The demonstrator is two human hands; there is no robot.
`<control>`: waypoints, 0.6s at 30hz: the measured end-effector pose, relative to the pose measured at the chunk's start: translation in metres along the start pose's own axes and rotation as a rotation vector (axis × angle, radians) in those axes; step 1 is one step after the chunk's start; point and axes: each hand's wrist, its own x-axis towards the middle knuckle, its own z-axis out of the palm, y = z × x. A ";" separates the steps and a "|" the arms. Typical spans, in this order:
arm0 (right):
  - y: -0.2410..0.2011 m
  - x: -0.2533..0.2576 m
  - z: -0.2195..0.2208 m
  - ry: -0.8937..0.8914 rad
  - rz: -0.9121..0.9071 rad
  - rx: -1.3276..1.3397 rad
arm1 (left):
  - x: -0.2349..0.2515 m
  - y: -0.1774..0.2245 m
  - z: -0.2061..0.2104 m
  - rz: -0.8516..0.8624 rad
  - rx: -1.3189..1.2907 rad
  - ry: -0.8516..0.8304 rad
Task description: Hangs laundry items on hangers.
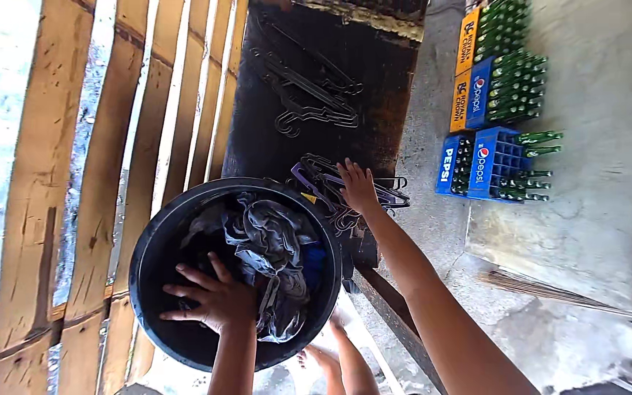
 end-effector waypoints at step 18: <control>0.001 -0.075 -0.056 0.148 0.163 0.102 | 0.003 -0.002 -0.002 0.045 -0.333 -0.016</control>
